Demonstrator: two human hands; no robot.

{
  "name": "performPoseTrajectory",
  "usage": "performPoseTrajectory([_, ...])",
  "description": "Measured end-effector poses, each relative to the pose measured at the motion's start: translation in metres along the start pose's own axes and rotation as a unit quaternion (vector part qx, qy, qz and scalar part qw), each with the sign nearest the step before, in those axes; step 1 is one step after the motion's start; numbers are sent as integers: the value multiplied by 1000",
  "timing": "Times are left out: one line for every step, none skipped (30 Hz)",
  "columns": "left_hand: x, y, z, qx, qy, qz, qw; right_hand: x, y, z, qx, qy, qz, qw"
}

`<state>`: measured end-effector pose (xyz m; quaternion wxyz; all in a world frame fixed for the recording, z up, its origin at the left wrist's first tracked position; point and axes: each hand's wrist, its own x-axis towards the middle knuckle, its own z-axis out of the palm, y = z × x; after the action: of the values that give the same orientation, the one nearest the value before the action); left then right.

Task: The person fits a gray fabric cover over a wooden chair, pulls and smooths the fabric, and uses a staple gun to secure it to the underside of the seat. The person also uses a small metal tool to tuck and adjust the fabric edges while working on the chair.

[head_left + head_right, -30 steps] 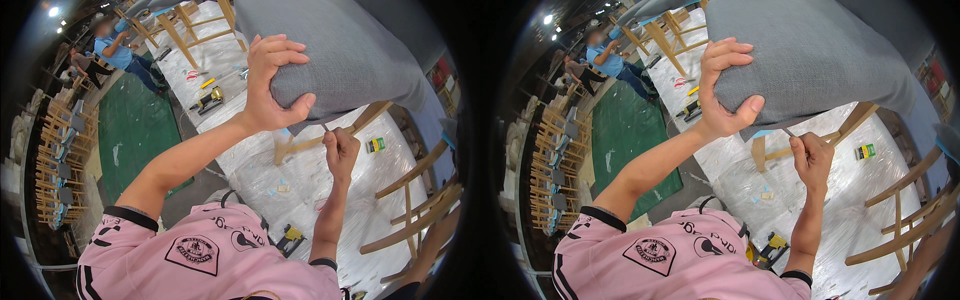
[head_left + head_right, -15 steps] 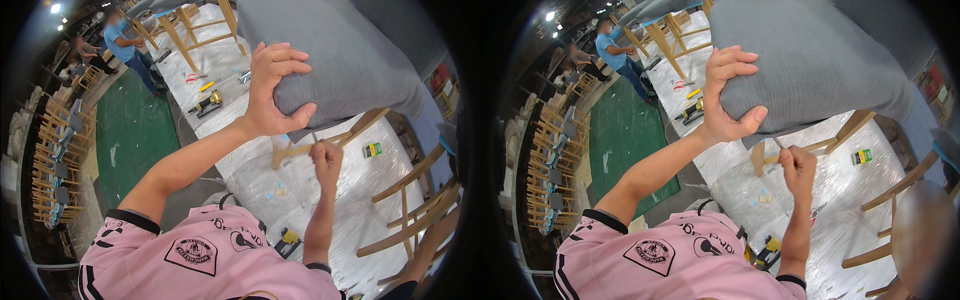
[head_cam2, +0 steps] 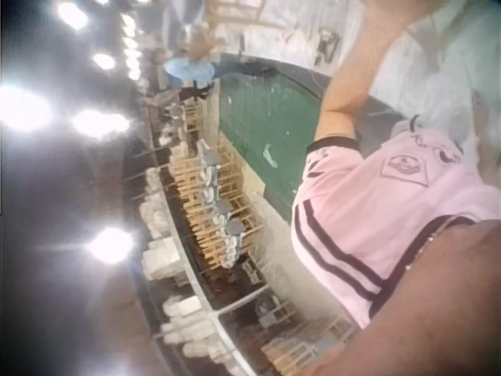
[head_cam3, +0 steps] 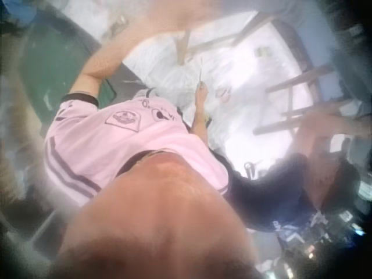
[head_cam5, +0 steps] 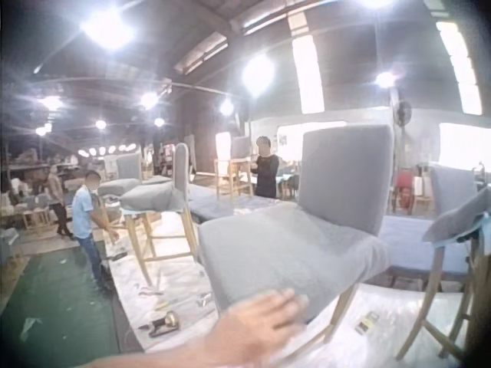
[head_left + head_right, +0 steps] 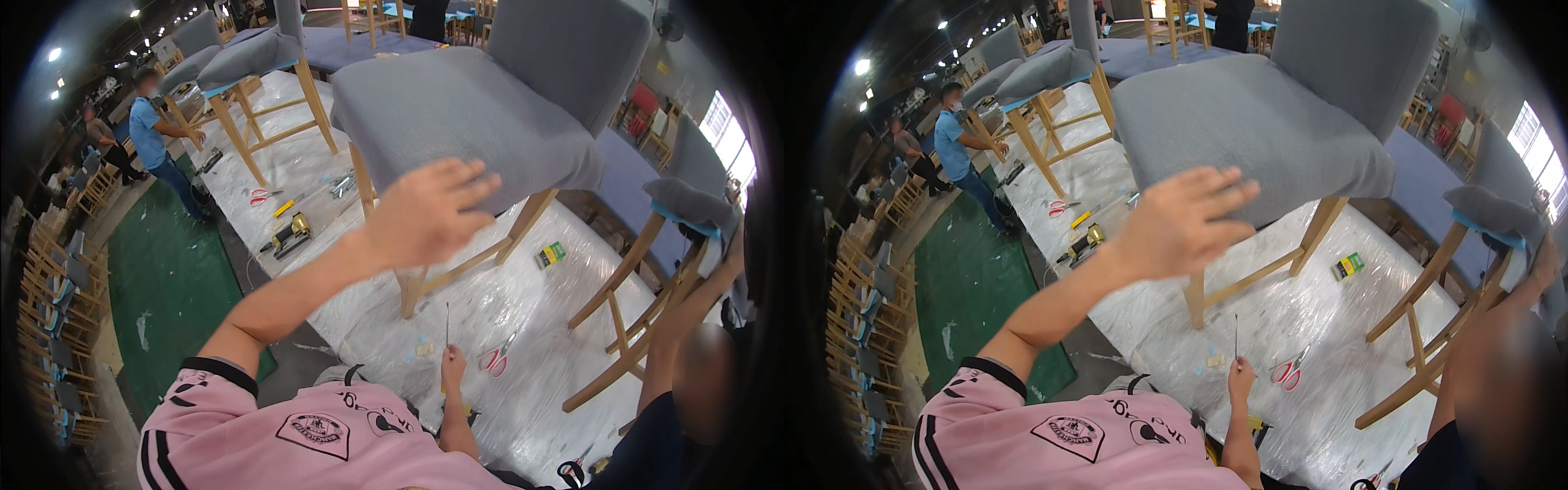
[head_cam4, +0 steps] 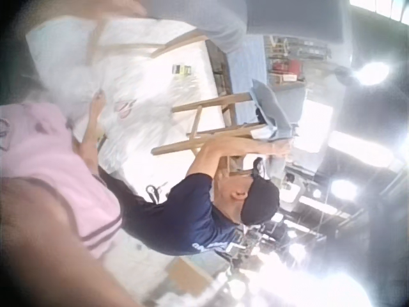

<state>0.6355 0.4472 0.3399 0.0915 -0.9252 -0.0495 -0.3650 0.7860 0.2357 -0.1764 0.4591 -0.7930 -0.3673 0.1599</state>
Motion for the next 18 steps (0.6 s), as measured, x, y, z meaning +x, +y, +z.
performPoseTrajectory([-1,11,7,-56,5,15,998,13,11,0,-75,93,-116,986])
performPoseTrajectory([-10,18,11,-104,8,21,994,30,-7,-5,0,86,-93,992])
performPoseTrajectory([-23,24,9,-198,49,19,979,53,-48,-14,76,72,-71,992])
performPoseTrajectory([-39,30,7,-289,90,20,953,73,-102,-28,152,56,-47,986])
performPoseTrajectory([-60,31,12,-314,137,-42,938,88,-158,-53,215,-7,-30,976])
performPoseTrajectory([-84,30,20,-339,179,-105,918,96,-213,-78,277,-70,-9,958])
performPoseTrajectory([-113,35,31,-390,237,-262,850,97,-260,-94,331,-90,-29,939])
performPoseTrajectory([-131,37,38,-430,286,-409,753,97,-301,-107,382,-110,-49,916])
performPoseTrajectory([-125,32,38,-465,303,-465,689,95,-335,-120,379,-130,-93,912])
performPoseTrajectory([-121,26,36,-497,314,-525,615,92,-362,-128,372,-152,-129,907])
performPoseTrajectory([-116,20,37,-521,266,-542,603,93,-381,-132,374,-176,-131,901])
performPoseTrajectory([-111,13,38,-542,221,-559,587,94,-394,-132,376,-205,-132,894])
performPoseTrajectory([-111,11,34,-558,184,-571,574,92,-410,-129,364,-213,-117,899])
performPoseTrajectory([-118,10,35,-584,142,-565,565,91,-424,-124,350,-217,-104,905])
performPoseTrajectory([-126,4,39,-610,106,-552,559,91,-432,-121,334,-222,-99,911])
performPoseTrajectory([-131,2,43,-634,70,-536,553,88,-430,-119,336,-208,-93,914])
performPoseTrajectory([-125,4,43,-639,68,-530,553,88,-425,-117,339,-191,-95,916])
performPoseTrajectory([-123,11,40,-641,65,-529,553,88,-420,-113,344,-177,-94,917])
